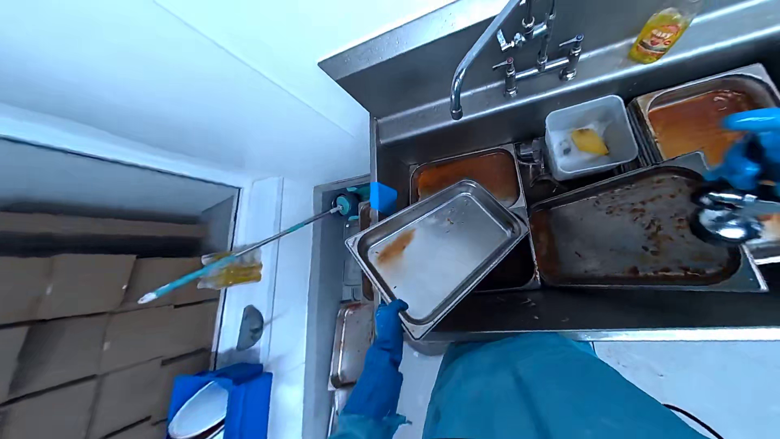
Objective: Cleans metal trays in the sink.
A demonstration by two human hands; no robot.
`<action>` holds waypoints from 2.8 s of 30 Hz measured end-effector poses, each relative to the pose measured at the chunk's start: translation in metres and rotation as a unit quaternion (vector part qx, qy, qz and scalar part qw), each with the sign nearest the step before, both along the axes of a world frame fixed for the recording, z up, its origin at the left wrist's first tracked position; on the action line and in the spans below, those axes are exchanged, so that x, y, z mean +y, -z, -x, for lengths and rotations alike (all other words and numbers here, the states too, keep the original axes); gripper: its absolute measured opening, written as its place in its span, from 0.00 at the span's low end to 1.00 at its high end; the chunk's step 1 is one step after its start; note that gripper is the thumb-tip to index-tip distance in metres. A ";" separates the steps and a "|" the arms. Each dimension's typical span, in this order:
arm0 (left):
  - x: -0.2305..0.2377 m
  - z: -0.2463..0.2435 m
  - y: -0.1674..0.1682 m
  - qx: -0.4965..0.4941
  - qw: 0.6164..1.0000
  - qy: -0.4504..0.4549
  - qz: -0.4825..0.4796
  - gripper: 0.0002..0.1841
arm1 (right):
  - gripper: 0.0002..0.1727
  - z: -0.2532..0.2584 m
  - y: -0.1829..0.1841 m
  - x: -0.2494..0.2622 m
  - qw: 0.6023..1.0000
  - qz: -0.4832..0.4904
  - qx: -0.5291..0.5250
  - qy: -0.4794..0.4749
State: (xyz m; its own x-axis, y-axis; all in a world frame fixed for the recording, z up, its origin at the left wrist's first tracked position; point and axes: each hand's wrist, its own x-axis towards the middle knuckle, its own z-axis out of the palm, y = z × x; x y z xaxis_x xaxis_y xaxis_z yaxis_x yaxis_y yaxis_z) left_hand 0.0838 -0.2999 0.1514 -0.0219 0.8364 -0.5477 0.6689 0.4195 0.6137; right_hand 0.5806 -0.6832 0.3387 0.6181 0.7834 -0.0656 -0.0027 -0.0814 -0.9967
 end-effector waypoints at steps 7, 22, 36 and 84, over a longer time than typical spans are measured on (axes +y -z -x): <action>0.045 -0.048 0.037 0.077 0.988 0.133 -0.001 0.17 | 0.16 0.073 0.037 0.153 0.989 -0.044 -0.124 0.064; 0.069 -0.039 0.013 0.115 0.976 0.185 -0.027 0.25 | 0.12 0.130 0.039 0.292 0.931 -0.312 -0.053 0.182; 0.047 -0.037 0.013 0.053 0.984 0.132 -0.106 0.30 | 0.15 0.151 0.066 0.290 0.922 -0.302 -0.035 0.238; -0.011 -0.061 -0.011 0.066 0.991 0.116 -0.023 0.17 | 0.09 0.196 0.070 0.270 0.865 -0.445 0.054 0.224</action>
State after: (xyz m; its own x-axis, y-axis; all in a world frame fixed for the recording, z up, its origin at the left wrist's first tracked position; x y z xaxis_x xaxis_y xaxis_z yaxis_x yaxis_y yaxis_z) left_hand 0.1452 -0.3109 0.1622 0.1045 0.8518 -0.5134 0.8195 0.2188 0.5297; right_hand 0.3841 -0.4133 0.2688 0.9008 0.2363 0.3642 0.0678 0.7520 -0.6556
